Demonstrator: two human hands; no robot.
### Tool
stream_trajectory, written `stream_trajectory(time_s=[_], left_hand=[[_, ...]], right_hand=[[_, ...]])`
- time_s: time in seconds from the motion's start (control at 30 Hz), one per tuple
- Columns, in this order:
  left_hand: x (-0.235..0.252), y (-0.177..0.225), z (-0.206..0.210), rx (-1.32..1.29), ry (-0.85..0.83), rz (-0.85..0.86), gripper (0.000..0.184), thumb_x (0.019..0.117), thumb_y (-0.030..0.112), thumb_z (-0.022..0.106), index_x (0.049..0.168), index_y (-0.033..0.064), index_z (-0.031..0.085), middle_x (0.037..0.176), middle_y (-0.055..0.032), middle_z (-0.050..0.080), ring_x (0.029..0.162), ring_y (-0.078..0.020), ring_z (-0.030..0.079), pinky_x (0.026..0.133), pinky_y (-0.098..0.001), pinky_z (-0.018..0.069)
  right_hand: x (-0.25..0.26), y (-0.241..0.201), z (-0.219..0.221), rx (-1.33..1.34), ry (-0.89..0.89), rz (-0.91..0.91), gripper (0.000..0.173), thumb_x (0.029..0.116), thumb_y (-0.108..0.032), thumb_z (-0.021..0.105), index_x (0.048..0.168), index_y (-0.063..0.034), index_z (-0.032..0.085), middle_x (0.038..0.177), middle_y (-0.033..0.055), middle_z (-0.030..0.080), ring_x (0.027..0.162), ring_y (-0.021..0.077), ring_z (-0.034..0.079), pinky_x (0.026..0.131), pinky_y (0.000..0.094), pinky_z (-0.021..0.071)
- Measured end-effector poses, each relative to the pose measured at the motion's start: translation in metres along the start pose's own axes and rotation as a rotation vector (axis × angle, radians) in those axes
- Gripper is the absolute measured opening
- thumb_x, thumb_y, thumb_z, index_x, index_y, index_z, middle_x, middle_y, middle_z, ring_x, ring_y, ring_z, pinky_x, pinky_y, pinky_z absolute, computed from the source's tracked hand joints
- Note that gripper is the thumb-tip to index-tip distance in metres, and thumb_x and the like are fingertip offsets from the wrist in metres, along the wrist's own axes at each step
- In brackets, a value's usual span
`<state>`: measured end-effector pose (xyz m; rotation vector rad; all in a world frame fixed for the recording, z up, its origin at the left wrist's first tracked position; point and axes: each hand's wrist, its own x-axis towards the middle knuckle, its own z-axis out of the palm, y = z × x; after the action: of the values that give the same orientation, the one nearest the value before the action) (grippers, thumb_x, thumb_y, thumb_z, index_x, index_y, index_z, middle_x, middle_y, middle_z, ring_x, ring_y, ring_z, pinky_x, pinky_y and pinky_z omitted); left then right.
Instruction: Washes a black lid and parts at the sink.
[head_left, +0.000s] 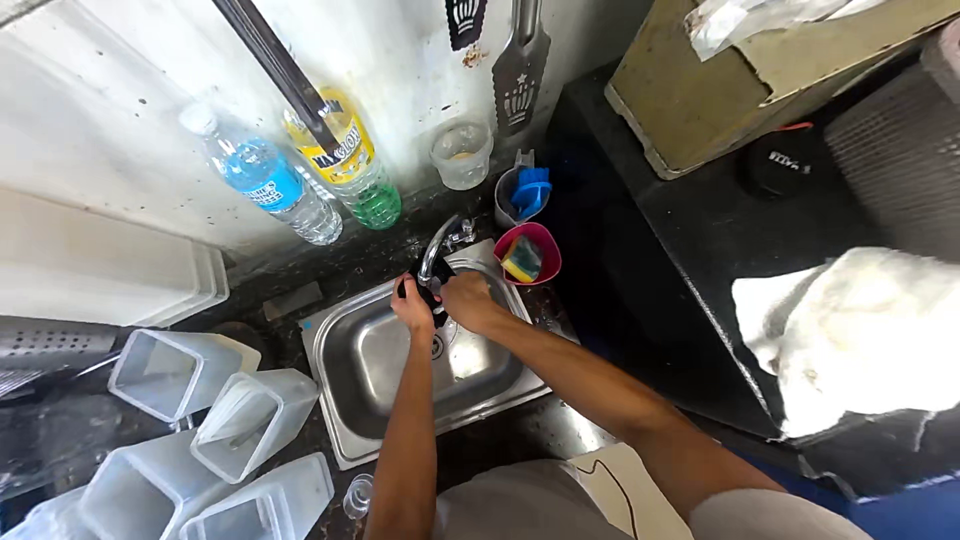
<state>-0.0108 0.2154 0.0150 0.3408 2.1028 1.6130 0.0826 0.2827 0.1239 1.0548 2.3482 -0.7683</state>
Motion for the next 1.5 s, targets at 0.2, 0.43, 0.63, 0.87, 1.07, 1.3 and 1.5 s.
stream_trajectory(time_s=[0.2, 0.43, 0.63, 0.87, 1.07, 1.3, 1.5], left_hand=[[0.014, 0.008, -0.001, -0.014, 0.183, 0.006, 0.040, 0.1066, 0.044, 0.047, 0.113, 0.0129, 0.070, 0.089, -0.0064, 0.070, 0.070, -0.0167, 0.068, 0.067, -0.0397, 0.0595], [0.013, 0.010, -0.005, 0.125, 0.209, 0.016, 0.043, 0.1054, 0.049, 0.046, 0.117, 0.0162, 0.072, 0.090, -0.0085, 0.070, 0.071, -0.0194, 0.067, 0.067, -0.0441, 0.0575], [0.011, 0.017, 0.003, 0.071, 0.185, 0.021, 0.038, 0.1071, 0.039, 0.046, 0.115, 0.0122, 0.071, 0.089, -0.0076, 0.070, 0.068, -0.0165, 0.067, 0.065, -0.0407, 0.0588], [0.009, 0.019, -0.004, 0.098, 0.194, 0.002, 0.043, 0.1071, 0.045, 0.045, 0.118, 0.0118, 0.070, 0.094, -0.0110, 0.070, 0.075, -0.0209, 0.068, 0.071, -0.0459, 0.0586], [0.004, 0.017, -0.008, 0.119, 0.205, 0.038, 0.040, 0.1072, 0.040, 0.047, 0.120, 0.0099, 0.070, 0.096, -0.0115, 0.071, 0.073, -0.0199, 0.068, 0.070, -0.0445, 0.0579], [0.006, 0.014, -0.007, 0.028, 0.235, 0.057, 0.039, 0.1083, 0.036, 0.045, 0.121, 0.0091, 0.070, 0.098, -0.0088, 0.071, 0.075, -0.0157, 0.069, 0.071, -0.0396, 0.0598], [0.015, 0.021, -0.010, -0.283, 0.338, -0.007, 0.036, 0.1103, 0.030, 0.042, 0.111, 0.0041, 0.066, 0.077, -0.0064, 0.068, 0.055, -0.0171, 0.066, 0.052, -0.0375, 0.0607]], right_hand=[[0.002, -0.003, 0.008, 0.064, 0.063, 0.012, 0.015, 0.0934, -0.006, 0.066, 0.102, 0.0060, 0.069, 0.111, 0.0274, 0.066, 0.104, 0.0457, 0.065, 0.081, 0.0618, 0.0546], [-0.007, -0.001, 0.003, 0.126, 0.092, 0.129, 0.017, 0.0940, -0.004, 0.065, 0.105, 0.0092, 0.066, 0.112, 0.0306, 0.064, 0.105, 0.0479, 0.064, 0.078, 0.0611, 0.0545], [0.001, 0.004, 0.020, 0.103, 0.043, 0.070, 0.015, 0.0955, -0.006, 0.064, 0.104, 0.0042, 0.069, 0.110, 0.0267, 0.067, 0.103, 0.0460, 0.066, 0.077, 0.0615, 0.0546], [-0.015, -0.010, 0.008, 0.100, 0.030, 0.093, 0.016, 0.0960, -0.008, 0.063, 0.105, 0.0044, 0.069, 0.110, 0.0265, 0.067, 0.103, 0.0453, 0.065, 0.077, 0.0606, 0.0540], [-0.020, -0.012, 0.007, 0.094, 0.091, 0.109, 0.014, 0.0929, -0.001, 0.065, 0.104, 0.0073, 0.067, 0.107, 0.0286, 0.066, 0.100, 0.0466, 0.066, 0.075, 0.0601, 0.0547], [0.002, 0.007, 0.020, 0.094, 0.098, 0.086, 0.017, 0.0946, -0.009, 0.066, 0.105, 0.0045, 0.069, 0.109, 0.0281, 0.067, 0.103, 0.0477, 0.065, 0.077, 0.0634, 0.0538], [-0.003, 0.037, 0.016, 0.188, 0.249, 0.152, 0.024, 0.1010, -0.018, 0.060, 0.106, 0.0033, 0.070, 0.114, 0.0299, 0.065, 0.102, 0.0511, 0.065, 0.077, 0.0687, 0.0526]])
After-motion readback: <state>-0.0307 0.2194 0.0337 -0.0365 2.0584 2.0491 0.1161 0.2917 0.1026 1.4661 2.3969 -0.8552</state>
